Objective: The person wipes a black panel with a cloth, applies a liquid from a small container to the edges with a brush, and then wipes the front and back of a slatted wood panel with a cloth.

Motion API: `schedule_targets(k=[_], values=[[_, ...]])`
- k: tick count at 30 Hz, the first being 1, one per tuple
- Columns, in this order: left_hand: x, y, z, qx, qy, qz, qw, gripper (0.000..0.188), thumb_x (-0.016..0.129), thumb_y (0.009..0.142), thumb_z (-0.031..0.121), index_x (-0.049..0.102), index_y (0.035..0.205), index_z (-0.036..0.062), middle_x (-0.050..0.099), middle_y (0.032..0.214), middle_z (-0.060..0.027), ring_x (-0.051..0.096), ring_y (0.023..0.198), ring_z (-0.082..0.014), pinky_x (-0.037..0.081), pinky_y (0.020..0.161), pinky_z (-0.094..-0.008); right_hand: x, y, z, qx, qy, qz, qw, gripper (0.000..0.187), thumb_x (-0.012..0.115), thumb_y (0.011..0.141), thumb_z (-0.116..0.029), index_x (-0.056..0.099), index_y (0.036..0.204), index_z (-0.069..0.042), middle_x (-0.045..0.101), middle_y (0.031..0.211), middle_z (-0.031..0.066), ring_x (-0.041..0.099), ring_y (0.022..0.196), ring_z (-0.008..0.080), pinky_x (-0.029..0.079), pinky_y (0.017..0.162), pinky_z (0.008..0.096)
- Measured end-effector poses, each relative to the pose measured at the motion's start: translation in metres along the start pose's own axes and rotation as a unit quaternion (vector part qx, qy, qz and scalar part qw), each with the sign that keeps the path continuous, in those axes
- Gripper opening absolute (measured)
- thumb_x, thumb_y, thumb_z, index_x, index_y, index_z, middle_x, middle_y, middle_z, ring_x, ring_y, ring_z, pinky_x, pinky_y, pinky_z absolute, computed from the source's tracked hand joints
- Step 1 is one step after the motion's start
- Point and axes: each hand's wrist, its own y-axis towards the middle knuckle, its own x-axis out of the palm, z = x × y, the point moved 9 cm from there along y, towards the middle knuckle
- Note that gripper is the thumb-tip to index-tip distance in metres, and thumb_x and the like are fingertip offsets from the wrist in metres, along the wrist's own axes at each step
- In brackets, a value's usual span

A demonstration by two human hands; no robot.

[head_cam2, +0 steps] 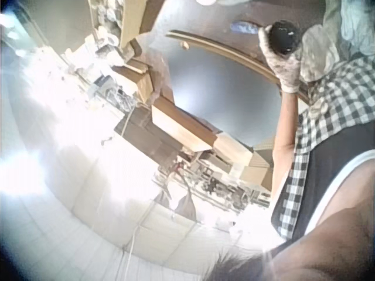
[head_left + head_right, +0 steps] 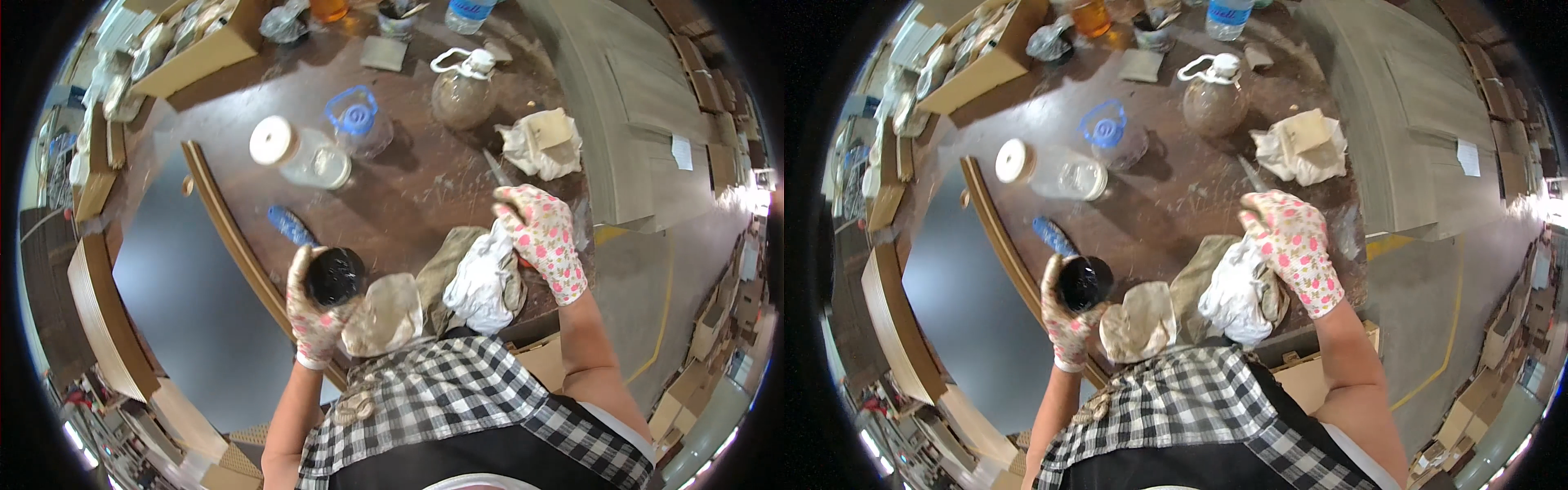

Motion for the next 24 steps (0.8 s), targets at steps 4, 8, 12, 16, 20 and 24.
schedule_targets(k=[4, 8, 12, 16, 20, 24], values=[[-0.046, -0.022, 0.019, -0.006, 0.048, 0.086, 0.995, 0.089, 0.086, 0.065, 0.012, 0.038, 0.139, 0.0031, 0.052, 0.127, -0.0097, 0.053, 0.115, -0.021, 0.047, 0.098, -0.0347, 0.053, -0.03, -0.076, -0.229, 0.033, -0.081, 0.969, 0.046, 0.066, 0.08, -0.035, 0.061, 0.117, -0.008, 0.06, 0.111, 0.012, 0.054, 0.107, 0.0307, 0.042, 0.095, 0.0418], [-0.076, -0.057, 0.02, -0.011, 0.058, 0.137, 0.989, 0.089, 0.085, 0.067, 0.022, 0.038, 0.14, 0.0024, 0.053, 0.128, -0.0121, 0.055, 0.114, -0.0231, 0.047, 0.097, -0.0355, 0.086, -0.059, -0.127, -0.248, -0.002, -0.134, 0.959, 0.064, 0.07, 0.073, -0.033, 0.052, 0.13, -0.009, 0.052, 0.12, 0.0117, 0.047, 0.113, 0.0315, 0.038, 0.095, 0.0443], [-0.087, -0.09, 0.014, -0.018, 0.062, 0.138, 0.988, 0.088, 0.085, 0.065, 0.009, 0.038, 0.139, 0.0031, 0.052, 0.128, -0.0101, 0.052, 0.117, -0.0208, 0.045, 0.1, -0.0344, 0.149, -0.106, -0.13, -0.403, -0.056, -0.223, 0.886, 0.021, 0.063, 0.072, -0.013, 0.064, 0.092, -0.005, 0.059, 0.088, 0.0097, 0.058, 0.085, 0.0285, 0.048, 0.072, 0.041], [-0.09, -0.116, 0.004, -0.059, 0.026, 0.165, 0.984, 0.091, 0.087, 0.063, 0.012, 0.037, 0.139, 0.0026, 0.051, 0.129, -0.0103, 0.051, 0.118, -0.0206, 0.043, 0.102, -0.0345, 0.144, -0.113, -0.101, -0.387, -0.067, -0.294, 0.871, 0.019, 0.07, 0.062, -0.014, 0.067, 0.079, -0.006, 0.06, 0.088, 0.0116, 0.057, 0.091, 0.0297, 0.047, 0.079, 0.0424], [-0.092, -0.126, -0.01, -0.042, 0.019, 0.148, 0.988, 0.091, 0.087, 0.064, 0.015, 0.037, 0.139, 0.0019, 0.05, 0.13, -0.0101, 0.05, 0.12, -0.0211, 0.042, 0.103, -0.0346, 0.137, -0.117, -0.113, -0.362, -0.029, -0.343, 0.866, 0.027, 0.067, 0.064, -0.013, 0.066, 0.09, -0.008, 0.06, 0.096, 0.0097, 0.054, 0.1, 0.0313, 0.045, 0.085, 0.0424], [-0.081, -0.124, -0.006, -0.023, -0.012, 0.093, 0.995, 0.09, 0.086, 0.066, 0.017, 0.037, 0.14, 0.002, 0.051, 0.129, -0.0112, 0.052, 0.119, -0.0218, 0.043, 0.102, -0.0347, 0.136, -0.134, -0.138, -0.468, 0.086, -0.337, 0.813, 0.035, 0.06, 0.068, -0.006, 0.064, 0.103, -0.008, 0.059, 0.117, 0.0094, 0.045, 0.124, 0.034, 0.039, 0.1, 0.0427]])
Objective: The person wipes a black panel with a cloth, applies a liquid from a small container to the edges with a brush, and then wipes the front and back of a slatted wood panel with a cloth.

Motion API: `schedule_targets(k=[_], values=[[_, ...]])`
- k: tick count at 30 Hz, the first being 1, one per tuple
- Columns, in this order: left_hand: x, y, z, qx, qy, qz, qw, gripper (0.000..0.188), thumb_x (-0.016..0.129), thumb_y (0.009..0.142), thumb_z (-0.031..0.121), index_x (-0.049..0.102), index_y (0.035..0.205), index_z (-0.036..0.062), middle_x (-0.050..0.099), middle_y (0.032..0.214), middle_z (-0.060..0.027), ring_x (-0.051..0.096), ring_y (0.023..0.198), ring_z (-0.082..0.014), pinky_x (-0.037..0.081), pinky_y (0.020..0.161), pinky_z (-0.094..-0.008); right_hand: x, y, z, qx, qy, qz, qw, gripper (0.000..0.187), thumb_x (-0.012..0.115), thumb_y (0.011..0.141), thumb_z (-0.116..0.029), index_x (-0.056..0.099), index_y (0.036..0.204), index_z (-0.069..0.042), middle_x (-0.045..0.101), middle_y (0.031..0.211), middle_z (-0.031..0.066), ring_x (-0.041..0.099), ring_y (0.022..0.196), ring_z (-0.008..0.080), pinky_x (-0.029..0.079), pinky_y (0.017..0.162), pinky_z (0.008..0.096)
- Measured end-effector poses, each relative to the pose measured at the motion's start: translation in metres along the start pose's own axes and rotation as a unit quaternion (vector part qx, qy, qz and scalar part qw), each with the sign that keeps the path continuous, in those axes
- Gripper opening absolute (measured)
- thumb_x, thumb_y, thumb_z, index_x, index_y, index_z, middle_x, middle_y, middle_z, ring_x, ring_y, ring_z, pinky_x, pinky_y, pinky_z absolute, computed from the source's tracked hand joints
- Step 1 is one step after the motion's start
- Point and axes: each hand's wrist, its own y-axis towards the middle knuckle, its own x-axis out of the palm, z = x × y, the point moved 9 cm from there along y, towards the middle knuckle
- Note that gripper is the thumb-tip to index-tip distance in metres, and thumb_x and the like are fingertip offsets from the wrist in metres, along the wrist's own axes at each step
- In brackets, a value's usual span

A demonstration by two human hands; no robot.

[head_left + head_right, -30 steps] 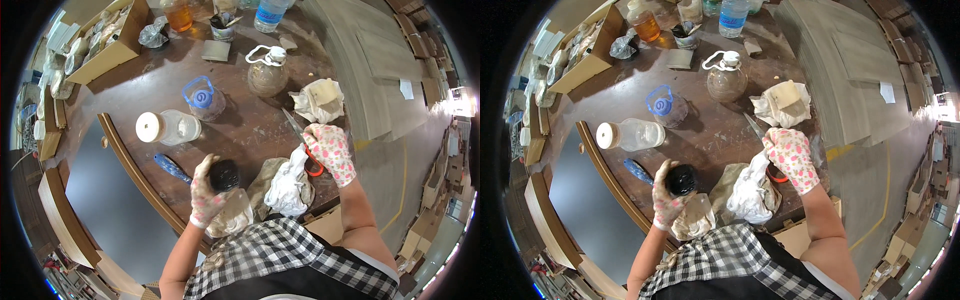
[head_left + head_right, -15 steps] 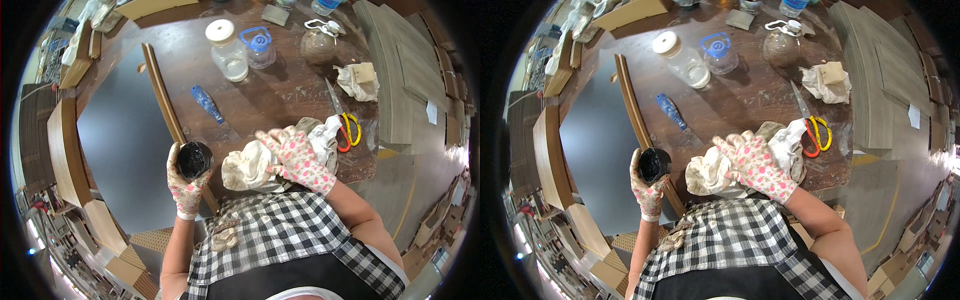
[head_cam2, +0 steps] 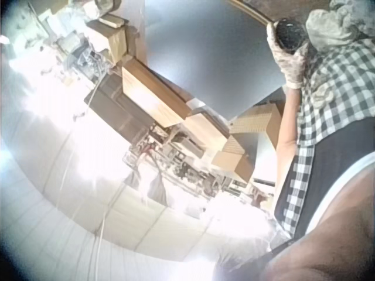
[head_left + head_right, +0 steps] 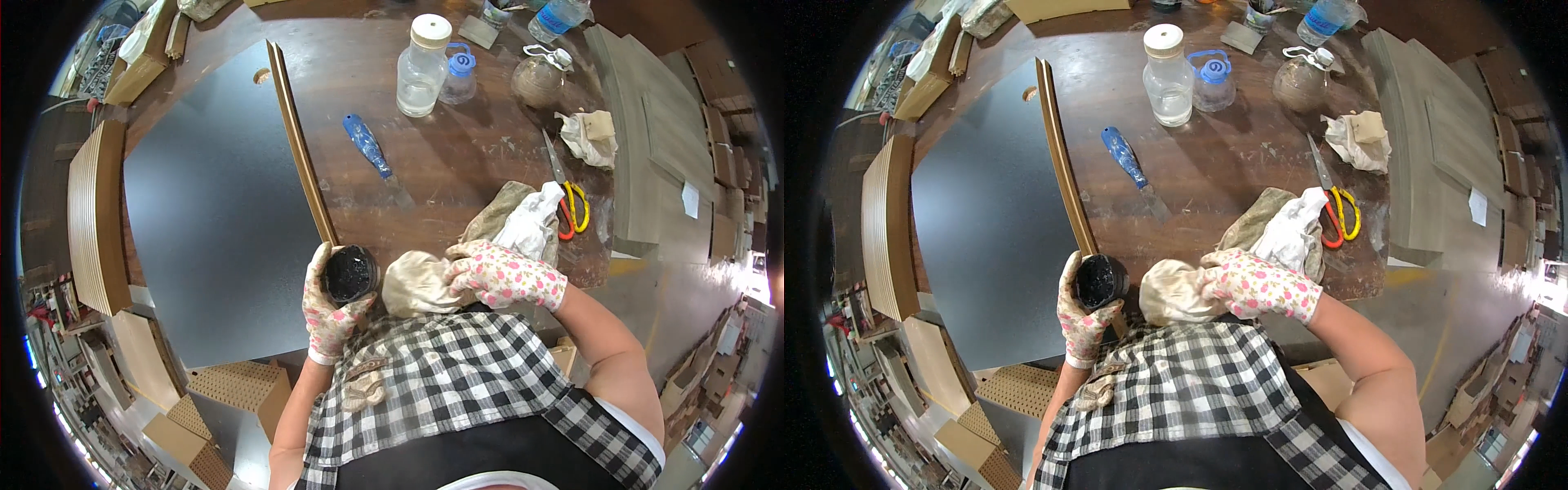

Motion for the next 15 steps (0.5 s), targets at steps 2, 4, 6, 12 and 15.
schedule_targets(k=[2, 4, 6, 12, 15], values=[[-0.002, -0.001, -0.002, 0.008, 0.004, -0.013, 1.0, 0.088, 0.086, 0.067, 0.018, 0.038, 0.139, 0.0027, 0.053, 0.127, -0.0111, 0.053, 0.117, -0.0221, 0.043, 0.101, -0.0347, 0.002, 0.011, 0.0, 0.035, 0.191, -0.018, 0.981, 0.032, 0.054, 0.075, -0.002, 0.063, 0.105, -0.005, 0.061, 0.114, 0.0118, 0.054, 0.116, 0.0318, 0.043, 0.098, 0.0398], [-0.004, -0.001, -0.004, 0.011, -0.013, -0.03, 0.999, 0.087, 0.086, 0.067, 0.019, 0.039, 0.138, 0.0034, 0.054, 0.125, -0.0103, 0.054, 0.115, -0.0219, 0.044, 0.1, -0.0348, -0.005, 0.008, 0.011, 0.195, 0.088, -0.032, 0.976, 0.03, 0.058, 0.077, -0.005, 0.062, 0.107, -0.003, 0.06, 0.117, 0.014, 0.056, 0.111, 0.0315, 0.045, 0.096, 0.0387], [-0.005, 0.0, -0.006, 0.013, -0.024, -0.036, 0.999, 0.086, 0.086, 0.067, 0.02, 0.04, 0.138, 0.0035, 0.054, 0.125, -0.0101, 0.054, 0.115, -0.0217, 0.044, 0.1, -0.0348, -0.017, 0.001, 0.014, 0.167, -0.039, 0.07, 0.983, 0.037, 0.063, 0.079, -0.013, 0.061, 0.115, -0.005, 0.059, 0.117, 0.0154, 0.058, 0.106, 0.0324, 0.047, 0.091, 0.0403], [0.0, 0.007, -0.004, 0.036, -0.011, -0.065, 0.997, 0.082, 0.085, 0.067, 0.019, 0.043, 0.135, 0.0036, 0.054, 0.123, -0.0097, 0.055, 0.114, -0.0219, 0.045, 0.099, -0.0348, 0.002, -0.018, 0.041, 0.244, -0.138, 0.069, 0.957, 0.025, 0.061, 0.077, -0.016, 0.066, 0.1, -0.007, 0.064, 0.095, 0.0143, 0.062, 0.092, 0.0301, 0.051, 0.08, 0.039], [0.005, 0.011, 0.0, 0.052, 0.0, -0.074, 0.996, 0.081, 0.085, 0.066, 0.016, 0.044, 0.135, 0.0039, 0.054, 0.123, -0.0096, 0.055, 0.113, -0.0218, 0.045, 0.099, -0.0341, -0.05, -0.045, 0.038, 0.234, -0.039, 0.298, 0.925, 0.033, 0.057, 0.072, -0.012, 0.064, 0.103, -0.005, 0.065, 0.095, 0.0135, 0.062, 0.092, 0.0309, 0.05, 0.083, 0.0383]])
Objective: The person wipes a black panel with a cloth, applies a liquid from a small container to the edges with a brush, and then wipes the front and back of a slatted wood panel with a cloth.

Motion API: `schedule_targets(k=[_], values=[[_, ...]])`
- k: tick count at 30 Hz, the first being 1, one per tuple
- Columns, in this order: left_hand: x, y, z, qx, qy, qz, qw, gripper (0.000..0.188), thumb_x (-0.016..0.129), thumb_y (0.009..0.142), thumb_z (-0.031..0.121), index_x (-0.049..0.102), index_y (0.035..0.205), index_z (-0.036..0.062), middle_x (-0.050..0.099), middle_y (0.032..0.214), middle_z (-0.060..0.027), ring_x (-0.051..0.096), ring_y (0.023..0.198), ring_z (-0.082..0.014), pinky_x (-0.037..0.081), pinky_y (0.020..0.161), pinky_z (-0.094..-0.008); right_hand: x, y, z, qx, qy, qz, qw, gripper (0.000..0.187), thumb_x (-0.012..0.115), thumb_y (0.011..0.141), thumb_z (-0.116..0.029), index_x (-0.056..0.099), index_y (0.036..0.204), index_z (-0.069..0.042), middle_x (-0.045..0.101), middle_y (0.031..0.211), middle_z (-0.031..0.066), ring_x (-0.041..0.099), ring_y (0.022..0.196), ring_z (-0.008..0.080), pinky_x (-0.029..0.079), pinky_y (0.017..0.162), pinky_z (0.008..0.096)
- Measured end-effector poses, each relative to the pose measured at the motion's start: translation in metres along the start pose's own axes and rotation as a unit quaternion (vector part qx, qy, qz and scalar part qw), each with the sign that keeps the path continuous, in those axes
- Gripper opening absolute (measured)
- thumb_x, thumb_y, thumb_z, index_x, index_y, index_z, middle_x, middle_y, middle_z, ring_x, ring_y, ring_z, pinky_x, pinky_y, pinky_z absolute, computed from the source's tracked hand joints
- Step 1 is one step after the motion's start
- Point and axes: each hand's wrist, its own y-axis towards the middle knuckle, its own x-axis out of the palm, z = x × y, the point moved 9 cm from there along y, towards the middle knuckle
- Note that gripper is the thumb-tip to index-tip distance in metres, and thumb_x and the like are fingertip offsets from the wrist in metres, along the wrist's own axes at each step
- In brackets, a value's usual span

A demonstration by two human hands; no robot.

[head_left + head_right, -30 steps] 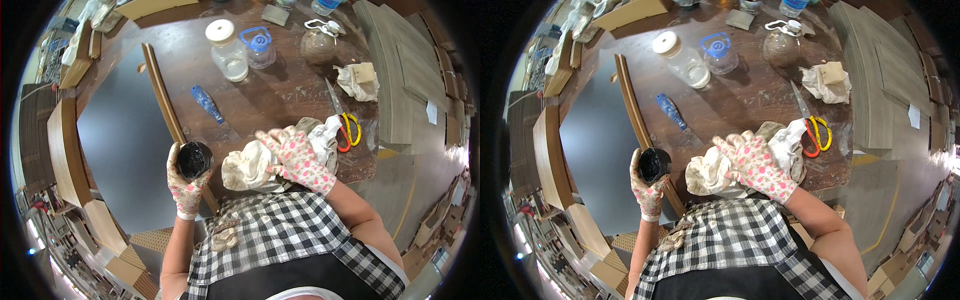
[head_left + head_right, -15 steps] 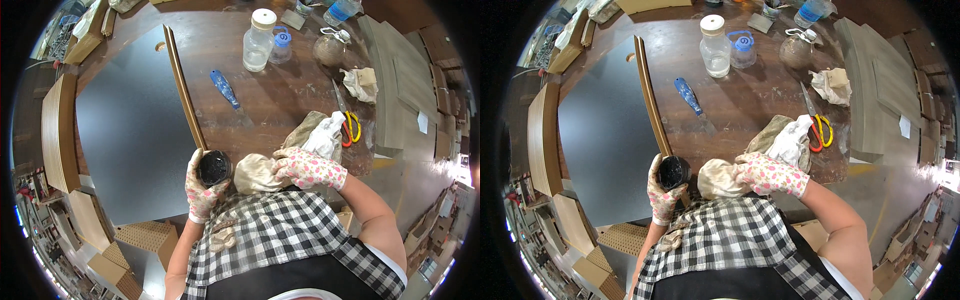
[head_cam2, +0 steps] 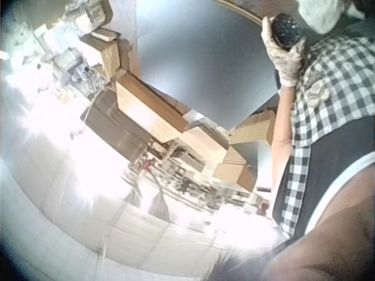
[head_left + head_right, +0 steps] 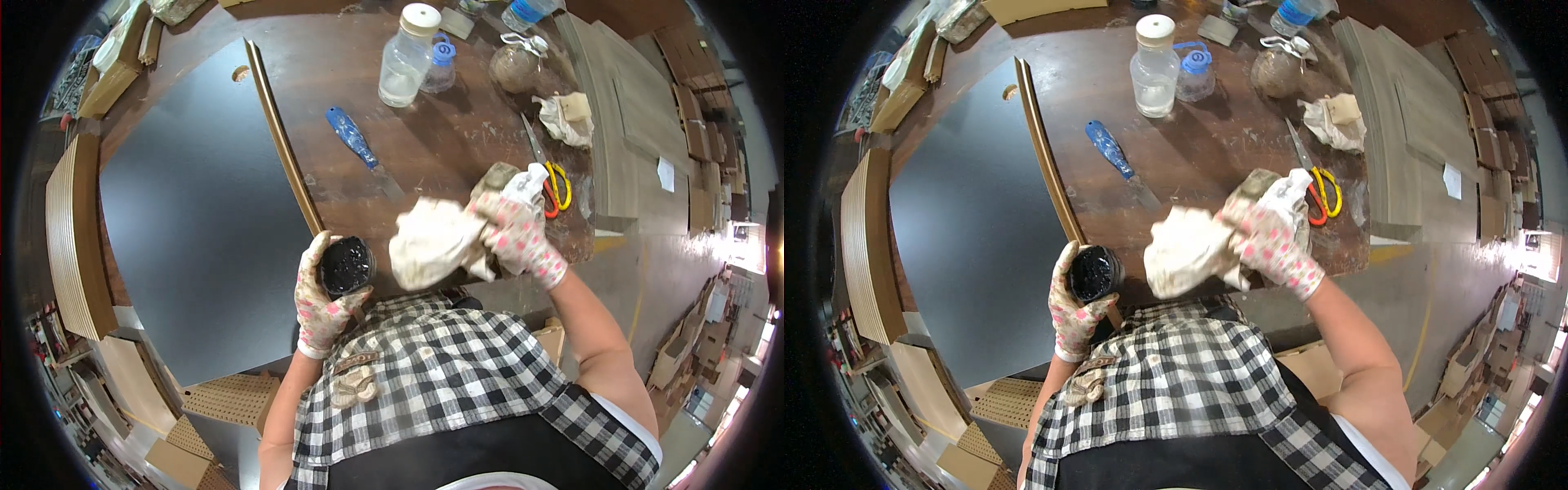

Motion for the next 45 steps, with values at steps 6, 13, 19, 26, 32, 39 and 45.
schedule_targets(k=[6, 13, 19, 26, 32, 39, 45], values=[[0.0, 0.007, -0.003, -0.039, -0.034, -0.004, 0.999, 0.086, 0.085, 0.065, 0.009, 0.039, 0.138, 0.0035, 0.053, 0.126, -0.0106, 0.054, 0.115, -0.0207, 0.046, 0.099, -0.034, -0.094, 0.011, 0.011, 0.136, 0.207, 0.17, 0.954, 0.019, 0.062, 0.077, -0.005, 0.061, 0.096, -0.001, 0.061, 0.092, 0.0018, 0.058, 0.086, 0.0118, 0.048, 0.077, 0.0261], [-0.024, 0.008, -0.008, -0.041, -0.02, 0.02, 0.999, 0.087, 0.086, 0.063, 0.01, 0.041, 0.137, 0.0025, 0.052, 0.126, -0.0101, 0.052, 0.117, -0.0216, 0.042, 0.102, -0.0342, -0.102, -0.005, -0.01, 0.096, 0.31, 0.136, 0.936, 0.021, 0.062, 0.072, -0.005, 0.057, 0.092, -0.003, 0.056, 0.088, -0.0016, 0.053, 0.084, 0.0088, 0.044, 0.077, 0.0248], [-0.024, 0.002, -0.008, -0.046, -0.042, 0.06, 0.996, 0.088, 0.086, 0.065, 0.018, 0.039, 0.137, -0.0006, 0.054, 0.125, -0.0113, 0.054, 0.115, -0.0219, 0.044, 0.1, -0.0351, -0.046, 0.024, -0.054, 0.013, 0.015, -0.021, 1.0, 0.046, 0.073, 0.074, -0.024, 0.061, 0.114, -0.003, 0.062, 0.106, 0.0144, 0.059, 0.102, 0.0286, 0.045, 0.094, 0.0396], [-0.013, 0.005, -0.013, -0.049, -0.051, 0.031, 0.997, 0.092, 0.088, 0.063, 0.021, 0.039, 0.138, -0.0013, 0.053, 0.127, -0.0121, 0.054, 0.116, -0.0221, 0.046, 0.099, -0.0356, -0.045, -0.024, 0.056, 0.151, -0.242, 0.121, 0.951, 0.051, 0.068, 0.076, -0.029, 0.057, 0.121, -0.008, 0.057, 0.116, 0.0142, 0.053, 0.111, 0.0296, 0.044, 0.096, 0.0421], [0.009, 0.009, -0.007, -0.066, -0.06, 0.042, 0.995, 0.087, 0.085, 0.065, 0.017, 0.039, 0.138, -0.0009, 0.053, 0.127, -0.0127, 0.054, 0.115, -0.0238, 0.046, 0.098, -0.0364, 0.035, 0.003, -0.092, -0.114, -0.206, 0.106, 0.966, 0.025, 0.059, 0.078, -0.019, 0.065, 0.099, -0.007, 0.061, 0.099, 0.0121, 0.058, 0.096, 0.0286, 0.048, 0.085, 0.0402], [-0.006, 0.017, 0.004, -0.116, -0.04, 0.046, 0.991, 0.087, 0.083, 0.067, 0.019, 0.038, 0.139, -0.0008, 0.054, 0.126, -0.0126, 0.056, 0.111, -0.0216, 0.049, 0.093, -0.0329, 0.007, 0.025, -0.084, -0.036, 0.07, 0.145, 0.986, 0.016, 0.058, 0.085, -0.012, 0.061, 0.1, -0.006, 0.059, 0.1, 0.0134, 0.058, 0.099, 0.033, 0.049, 0.086, 0.0439], [0.007, 0.022, 0.011, -0.062, -0.025, 0.038, 0.997, 0.093, 0.087, 0.063, 0.024, 0.039, 0.138, -0.0018, 0.054, 0.126, -0.0124, 0.056, 0.112, -0.0232, 0.047, 0.096, -0.035, -0.051, -0.033, 0.06, 0.293, -0.146, 0.206, 0.922, 0.026, 0.059, 0.087, -0.033, 0.063, 0.096, -0.009, 0.065, 0.092, 0.0126, 0.065, 0.083, 0.0307, 0.053, 0.074, 0.0412]])
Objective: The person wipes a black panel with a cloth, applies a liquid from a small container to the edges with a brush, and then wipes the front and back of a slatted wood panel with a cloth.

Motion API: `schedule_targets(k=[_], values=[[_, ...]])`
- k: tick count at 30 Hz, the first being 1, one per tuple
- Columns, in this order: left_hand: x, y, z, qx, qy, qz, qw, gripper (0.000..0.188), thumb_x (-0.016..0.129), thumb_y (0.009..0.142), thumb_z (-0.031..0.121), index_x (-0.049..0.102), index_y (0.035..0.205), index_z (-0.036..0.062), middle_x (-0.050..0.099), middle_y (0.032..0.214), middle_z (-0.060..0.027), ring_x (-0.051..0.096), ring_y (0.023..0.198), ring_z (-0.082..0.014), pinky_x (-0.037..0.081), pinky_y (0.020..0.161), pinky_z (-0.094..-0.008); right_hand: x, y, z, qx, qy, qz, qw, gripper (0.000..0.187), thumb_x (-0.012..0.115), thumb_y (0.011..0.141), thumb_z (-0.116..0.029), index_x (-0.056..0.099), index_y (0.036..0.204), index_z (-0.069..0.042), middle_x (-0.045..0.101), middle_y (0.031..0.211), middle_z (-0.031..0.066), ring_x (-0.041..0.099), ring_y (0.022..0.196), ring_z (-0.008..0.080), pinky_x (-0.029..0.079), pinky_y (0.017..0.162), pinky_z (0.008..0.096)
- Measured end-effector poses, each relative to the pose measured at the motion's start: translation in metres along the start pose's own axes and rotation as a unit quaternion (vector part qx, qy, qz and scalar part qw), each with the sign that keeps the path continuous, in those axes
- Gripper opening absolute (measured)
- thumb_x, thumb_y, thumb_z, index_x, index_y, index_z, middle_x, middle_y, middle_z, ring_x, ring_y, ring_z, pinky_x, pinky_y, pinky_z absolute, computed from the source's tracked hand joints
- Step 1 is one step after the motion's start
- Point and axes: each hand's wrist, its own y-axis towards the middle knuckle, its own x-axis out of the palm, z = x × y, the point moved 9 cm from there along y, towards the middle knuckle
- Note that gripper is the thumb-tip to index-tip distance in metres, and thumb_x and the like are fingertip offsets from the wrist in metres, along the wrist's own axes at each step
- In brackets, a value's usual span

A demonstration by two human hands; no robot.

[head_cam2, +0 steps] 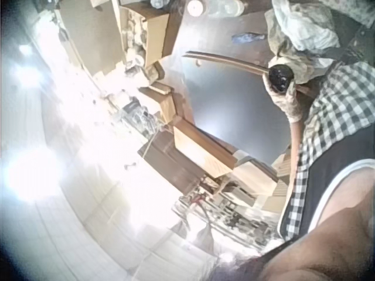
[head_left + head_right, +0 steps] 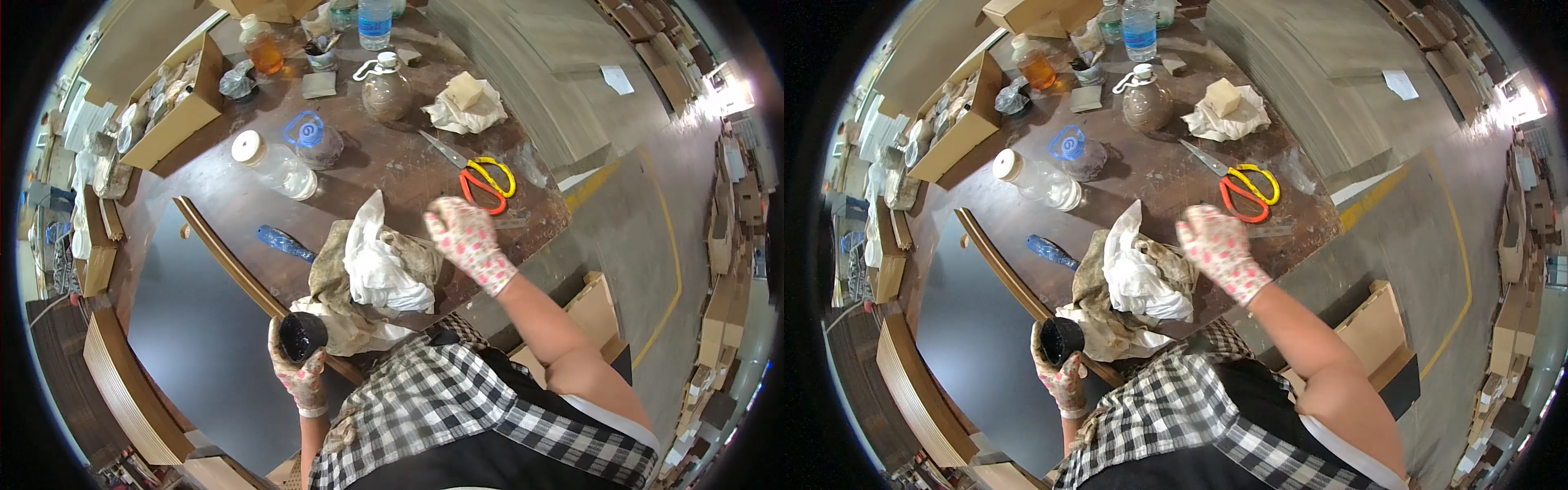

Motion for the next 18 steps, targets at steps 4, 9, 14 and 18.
schedule_targets(k=[4, 9, 14, 18], values=[[0.008, 0.004, -0.005, -0.006, -0.025, -0.027, 0.999, 0.095, 0.088, 0.063, 0.028, 0.038, 0.138, -0.003, 0.053, 0.127, -0.0141, 0.055, 0.114, -0.0238, 0.047, 0.097, -0.0358, 0.026, -0.003, 0.025, 0.056, -0.137, -0.075, 0.986, 0.039, 0.061, 0.083, -0.037, 0.054, 0.099, -0.002, 0.062, 0.093, 0.0187, 0.064, 0.081, 0.0345, 0.052, 0.072, 0.045], [0.009, 0.013, 0.0, 0.01, -0.053, -0.038, 0.998, 0.1, 0.09, 0.062, 0.031, 0.036, 0.138, -0.0032, 0.051, 0.131, -0.0142, 0.05, 0.121, -0.0249, 0.041, 0.104, -0.0381, 0.039, 0.004, 0.026, -0.008, -0.211, -0.036, 0.977, 0.029, 0.058, 0.076, -0.024, 0.055, 0.094, -0.001, 0.061, 0.087, 0.0186, 0.065, 0.073, 0.0309, 0.054, 0.063, 0.0422], [-0.023, 0.014, 0.011, 0.072, 0.071, -0.016, 0.995, 0.091, 0.09, 0.059, 0.027, 0.044, 0.133, 0.0003, 0.052, 0.121, -0.0105, 0.053, 0.113, -0.0219, 0.043, 0.1, -0.0347, 0.039, 0.005, 0.046, 0.03, -0.083, -0.075, 0.993, 0.031, 0.063, 0.081, -0.023, 0.054, 0.097, 0.002, 0.062, 0.097, 0.0249, 0.06, 0.093, 0.0411, 0.046, 0.086, 0.0488], [-0.041, 0.007, 0.028, 0.114, 0.142, 0.024, 0.983, 0.082, 0.088, 0.059, 0.015, 0.048, 0.129, 0.0029, 0.051, 0.12, -0.0082, 0.052, 0.113, -0.0213, 0.043, 0.099, -0.0344, 0.032, 0.008, 0.04, 0.065, -0.131, -0.113, 0.983, 0.03, 0.064, 0.08, -0.021, 0.056, 0.099, 0.001, 0.062, 0.098, 0.0246, 0.059, 0.098, 0.0394, 0.046, 0.086, 0.0481]])
